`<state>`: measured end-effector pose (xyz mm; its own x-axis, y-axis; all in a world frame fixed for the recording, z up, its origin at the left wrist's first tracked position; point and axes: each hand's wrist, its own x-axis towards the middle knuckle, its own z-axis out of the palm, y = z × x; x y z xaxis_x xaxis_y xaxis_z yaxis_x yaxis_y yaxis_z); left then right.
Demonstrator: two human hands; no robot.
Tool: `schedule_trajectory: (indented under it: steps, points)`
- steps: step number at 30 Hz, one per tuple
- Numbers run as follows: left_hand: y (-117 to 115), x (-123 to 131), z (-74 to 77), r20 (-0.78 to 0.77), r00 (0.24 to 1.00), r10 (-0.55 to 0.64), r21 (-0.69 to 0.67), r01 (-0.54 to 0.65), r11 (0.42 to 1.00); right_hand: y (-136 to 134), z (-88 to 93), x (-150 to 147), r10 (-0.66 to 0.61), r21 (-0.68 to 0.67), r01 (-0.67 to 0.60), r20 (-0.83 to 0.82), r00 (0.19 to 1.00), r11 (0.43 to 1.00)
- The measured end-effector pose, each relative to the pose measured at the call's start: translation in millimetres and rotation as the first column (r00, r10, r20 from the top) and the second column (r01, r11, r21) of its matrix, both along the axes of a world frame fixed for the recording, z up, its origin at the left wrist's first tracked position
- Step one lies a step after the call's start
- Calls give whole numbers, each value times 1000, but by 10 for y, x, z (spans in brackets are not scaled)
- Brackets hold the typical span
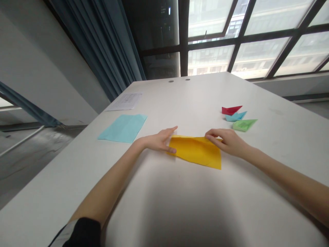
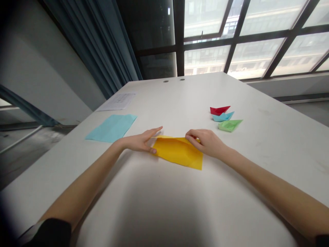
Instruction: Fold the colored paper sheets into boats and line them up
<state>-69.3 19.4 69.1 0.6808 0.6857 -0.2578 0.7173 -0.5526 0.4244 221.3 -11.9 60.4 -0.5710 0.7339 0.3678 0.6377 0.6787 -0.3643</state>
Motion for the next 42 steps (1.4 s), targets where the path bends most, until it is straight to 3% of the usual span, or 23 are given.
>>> schedule_trajectory:
  steps: [3,6,9,11,16,20,24,29,37,42]
  points:
    - [-2,-31,22,31,998,57,36,-58,998,29,37,38,-186,-198,143,-224,957,970]
    - [16,-46,-42,-47,994,103,82,-99,992,144,-37,95,-365,-420,192,-382,849,887]
    - [46,-79,-143,-157,980,122,124,-103,987,292,-195,174,-481,-551,209,-412,774,808]
    - [63,-112,-204,-203,968,149,139,-122,983,367,-294,229,-501,-583,243,-333,799,775]
    - [96,-182,-258,-253,953,167,160,-129,979,424,-394,336,-380,-475,306,-66,923,825]
    - [114,-189,-201,-271,949,165,191,-115,975,434,-414,372,-293,-408,295,68,954,864]
    - [139,-166,-180,-220,957,190,285,-124,951,470,-461,394,-295,-373,296,63,954,879]
    - [196,-186,-257,-141,962,233,340,-174,924,510,-531,437,-271,-361,254,3,962,897]
    - [266,-247,-291,149,962,231,255,-263,930,517,-544,448,-286,-336,255,-46,957,907]
    - [257,-255,-338,242,922,302,74,-328,942,519,-541,454,-262,-356,227,-51,964,906]
